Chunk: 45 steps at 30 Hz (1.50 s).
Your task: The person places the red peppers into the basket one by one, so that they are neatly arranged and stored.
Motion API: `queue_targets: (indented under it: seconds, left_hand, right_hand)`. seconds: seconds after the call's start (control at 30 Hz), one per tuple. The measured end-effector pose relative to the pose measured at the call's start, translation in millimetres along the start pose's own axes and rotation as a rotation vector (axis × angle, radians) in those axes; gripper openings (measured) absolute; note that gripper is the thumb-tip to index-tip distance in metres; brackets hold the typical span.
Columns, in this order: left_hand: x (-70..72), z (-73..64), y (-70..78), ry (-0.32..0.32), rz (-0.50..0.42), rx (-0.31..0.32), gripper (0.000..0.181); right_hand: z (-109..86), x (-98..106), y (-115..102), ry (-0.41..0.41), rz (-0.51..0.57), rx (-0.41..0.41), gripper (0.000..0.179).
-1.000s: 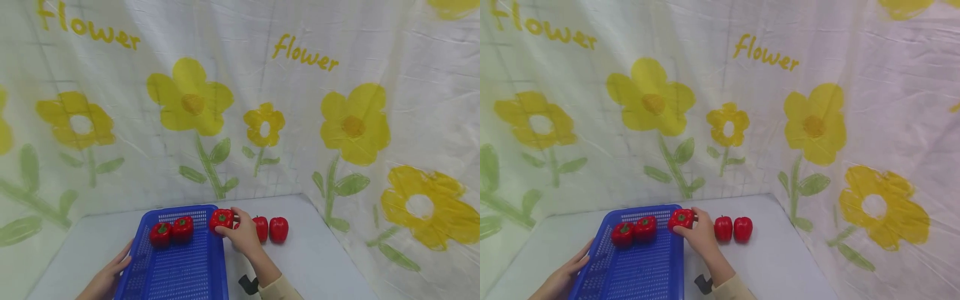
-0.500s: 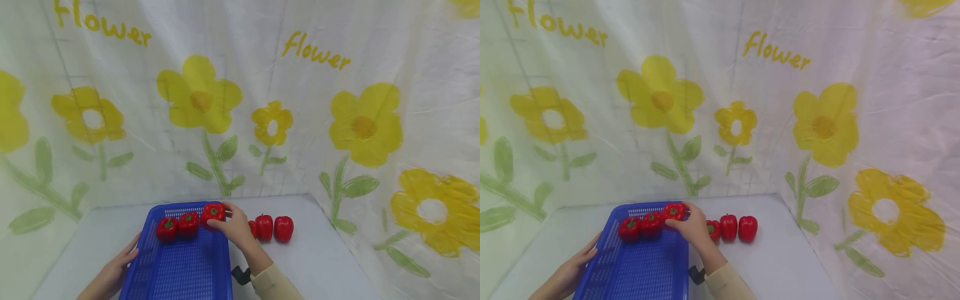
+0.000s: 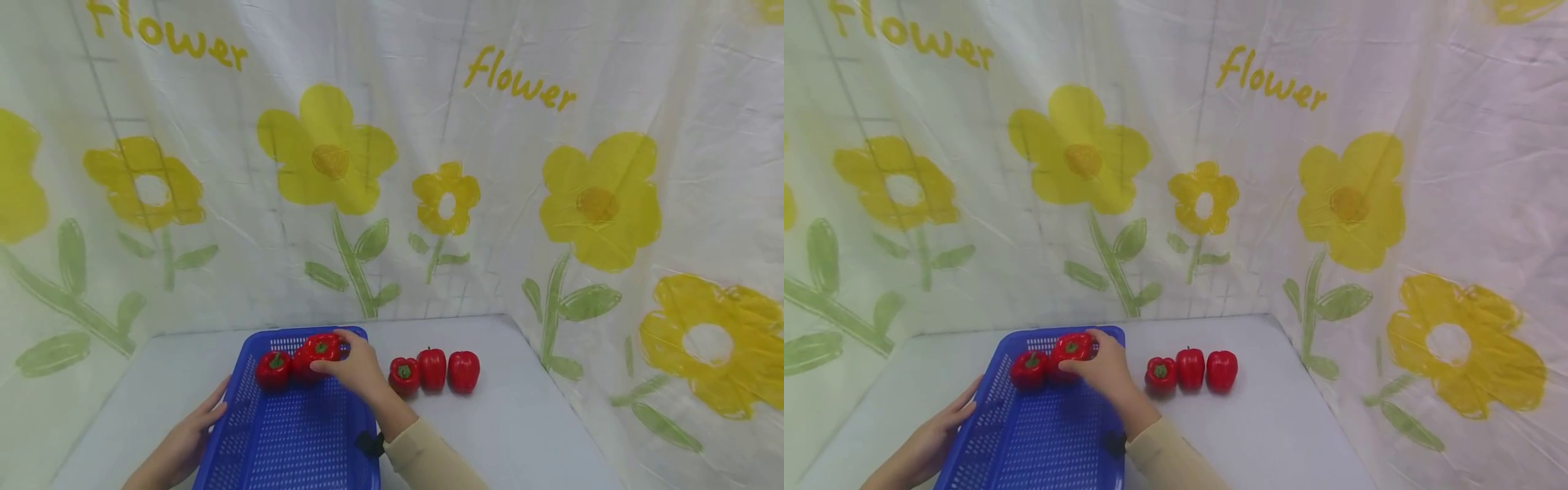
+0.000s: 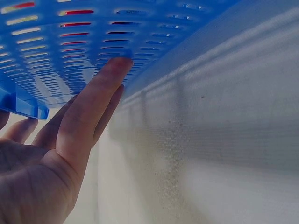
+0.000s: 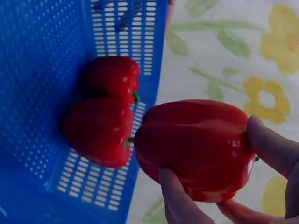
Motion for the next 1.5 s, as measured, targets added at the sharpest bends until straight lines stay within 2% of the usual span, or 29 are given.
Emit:
queue_targets:
  seconds: [0.13,0.33,0.4,0.57,0.8,1.03,1.4,1.5]
  left_hand:
    - [0.0,-2.8,-1.7,0.023,0.005,0.012,0.057]
    - [-1.7,-4.9,-1.7,0.113,0.13,0.048,0.061]
    - [-2.7,-4.1,-0.5,0.125,0.151,0.044,0.061]
    - [-4.1,0.2,2.3,0.106,0.134,0.024,0.062]
    - [-5.0,3.9,3.9,0.171,0.198,0.067,0.064]
    - [-5.4,-0.8,1.7,0.128,0.17,0.067,0.064]
    - [-3.3,-3.1,0.9,0.175,0.165,0.108,0.066]
    - [-3.0,-1.5,-0.3,0.156,0.133,0.094,0.065]
  right_hand:
    - [-0.8,-14.4,-3.4,-0.031,-0.023,-0.019,0.073]
    - [-0.8,-36.4,-9.0,-0.061,-0.037,-0.053,0.072]
    - [0.7,-43.8,-9.4,-0.066,-0.05,-0.052,0.07]
    - [4.7,-61.0,-9.0,-0.07,-0.119,-0.046,0.068]
    - [7.5,-84.4,-7.3,-0.082,-0.149,-0.1,0.067]
    - [4.1,-102.0,-1.5,-0.088,-0.219,-0.115,0.063]
    - [7.7,-114.3,0.2,-0.088,-0.241,-0.148,0.067]
    - [8.8,-115.6,1.9,-0.087,-0.239,-0.16,0.068]
Point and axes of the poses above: each hand's wrist, its own z-axis towards the middle knuckle, its own x-axis out of the back of the hand, y = z × x, the point moved 3 cm from there along z, towards the middle knuckle, and after that the axes turned 3 degrees about -y, right-handed, at the moved point
